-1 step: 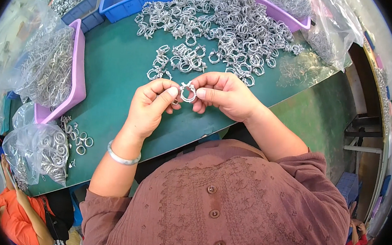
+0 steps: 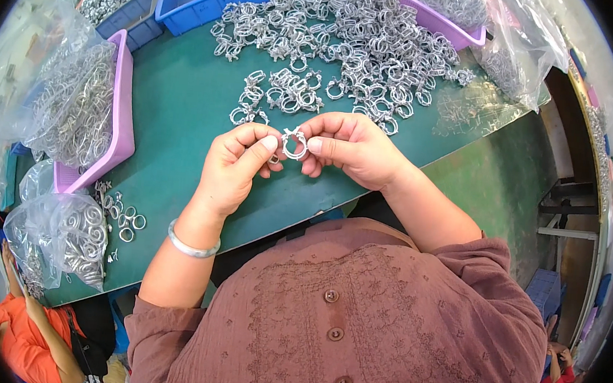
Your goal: The person assembles metal clamp components by picking them up from the table and joining them together by hand.
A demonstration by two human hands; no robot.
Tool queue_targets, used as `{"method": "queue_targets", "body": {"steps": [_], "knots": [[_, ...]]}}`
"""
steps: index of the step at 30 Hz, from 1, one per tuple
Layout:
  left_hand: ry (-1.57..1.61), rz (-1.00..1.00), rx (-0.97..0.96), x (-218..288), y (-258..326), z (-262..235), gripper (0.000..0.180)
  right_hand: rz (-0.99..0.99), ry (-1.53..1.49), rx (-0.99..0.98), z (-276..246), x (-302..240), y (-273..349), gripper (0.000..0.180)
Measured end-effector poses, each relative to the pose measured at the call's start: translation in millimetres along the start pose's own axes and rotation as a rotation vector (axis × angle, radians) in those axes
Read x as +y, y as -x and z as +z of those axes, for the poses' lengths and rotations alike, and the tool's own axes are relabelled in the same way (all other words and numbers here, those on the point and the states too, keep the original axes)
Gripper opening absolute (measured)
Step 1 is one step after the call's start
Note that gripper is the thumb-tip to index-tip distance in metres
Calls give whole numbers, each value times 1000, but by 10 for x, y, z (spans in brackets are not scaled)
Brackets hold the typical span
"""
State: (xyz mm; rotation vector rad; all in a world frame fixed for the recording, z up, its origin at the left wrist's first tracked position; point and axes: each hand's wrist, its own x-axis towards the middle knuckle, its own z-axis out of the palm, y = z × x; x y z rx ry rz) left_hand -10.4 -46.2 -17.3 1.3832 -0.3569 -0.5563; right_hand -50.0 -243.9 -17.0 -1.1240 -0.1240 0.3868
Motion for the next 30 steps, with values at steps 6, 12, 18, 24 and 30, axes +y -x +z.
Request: {"method": "queue_targets", "body": {"steps": [6,12,18,24,30], "knots": [[51,-3,-12,12,-3,5,14,7,-51,9,-19,21,1,18],[23,-18,-6,-4,1,-1,14,24,-66,30,-16,20,4,18],[-36,-8,11,4,-1,25,13,-37,82,66,20,0,7,18],[-38,1,6,-1,3,28,15,-95,226,83,40,9,15,17],[-29,2,11,-27,-11,40,18,-252,494,141,32,83,12,16]]}}
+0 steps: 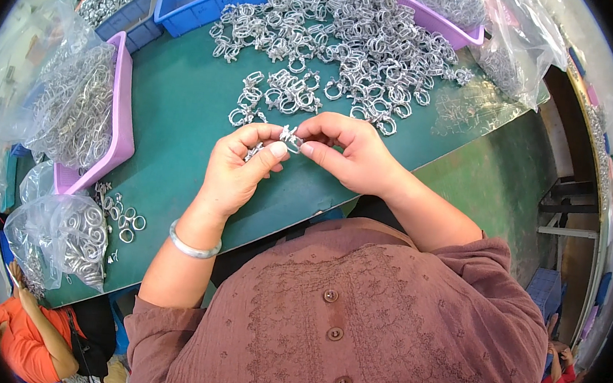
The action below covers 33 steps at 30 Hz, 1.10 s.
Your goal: The person assembles metal clamp components by picking them up from the table and joining them together by hand.
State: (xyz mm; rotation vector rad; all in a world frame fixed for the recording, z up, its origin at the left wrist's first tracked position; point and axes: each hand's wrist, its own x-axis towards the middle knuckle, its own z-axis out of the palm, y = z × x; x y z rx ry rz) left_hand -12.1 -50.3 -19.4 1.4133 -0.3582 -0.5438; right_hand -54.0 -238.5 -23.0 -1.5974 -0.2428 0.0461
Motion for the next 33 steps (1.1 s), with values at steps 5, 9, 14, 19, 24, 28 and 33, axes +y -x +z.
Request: {"method": "queue_targets", "body": {"steps": [5,9,14,19,24,28,33], "knots": [[-86,29,6,-12,-9,-10,20,-336,408,43,50,-85,-2,18],[-55,27,23,19,-6,17,22,-280,430,84,38,-78,4,24],[30,90,-27,-8,-2,-15,28,-96,131,17,36,-87,-6,33],[43,103,-38,-24,1,-23,28,-106,64,-8,43,-62,-3,36],[46,78,-38,-11,-1,-14,29,-195,98,53,46,-14,2,36],[28,66,-44,-12,4,-24,30,-219,163,56,42,-31,1,34],[23,54,-55,13,5,-18,30,-257,210,77,35,-27,1,33]]}}
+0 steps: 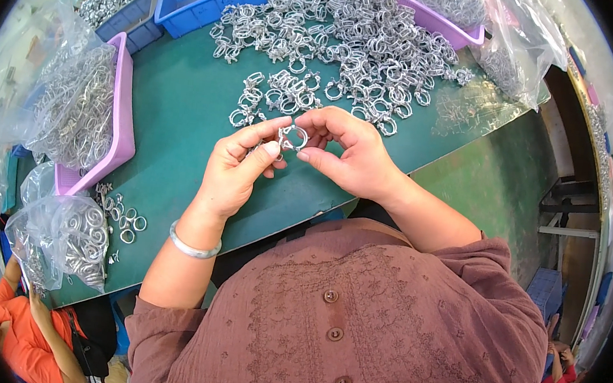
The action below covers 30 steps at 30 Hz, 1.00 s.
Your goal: The person assembles metal clamp components by picking them up from the table and joining them together by hand.
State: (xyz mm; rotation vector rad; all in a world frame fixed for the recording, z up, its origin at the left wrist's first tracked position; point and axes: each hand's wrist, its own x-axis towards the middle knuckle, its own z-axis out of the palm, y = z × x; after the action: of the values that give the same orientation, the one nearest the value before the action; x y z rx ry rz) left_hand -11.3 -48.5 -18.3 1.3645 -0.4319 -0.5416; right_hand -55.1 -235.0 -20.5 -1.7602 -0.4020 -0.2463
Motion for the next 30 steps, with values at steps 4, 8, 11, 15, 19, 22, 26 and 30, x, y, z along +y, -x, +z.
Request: {"method": "queue_targets", "body": {"steps": [4,8,11,15,19,22,26,30], "knots": [[-6,13,-15,-3,3,-5,32,-38,17,36,16,-18,-15,30],[-19,-10,-28,8,0,-9,33,-65,43,46,17,-15,-16,29],[16,-12,-42,4,-1,-15,35,-53,16,54,28,-9,-14,29],[46,-5,-52,-3,2,-26,36,-11,-36,65,35,15,-3,26],[59,-16,-65,3,2,-35,35,8,-44,65,33,14,2,24],[94,-37,-72,23,6,-35,34,19,-50,54,27,-8,-4,23],[133,-54,-81,23,5,-43,34,5,-34,38,29,-1,-10,21],[138,-47,-90,17,2,-44,34,-10,-36,40,29,3,-8,21]]}}
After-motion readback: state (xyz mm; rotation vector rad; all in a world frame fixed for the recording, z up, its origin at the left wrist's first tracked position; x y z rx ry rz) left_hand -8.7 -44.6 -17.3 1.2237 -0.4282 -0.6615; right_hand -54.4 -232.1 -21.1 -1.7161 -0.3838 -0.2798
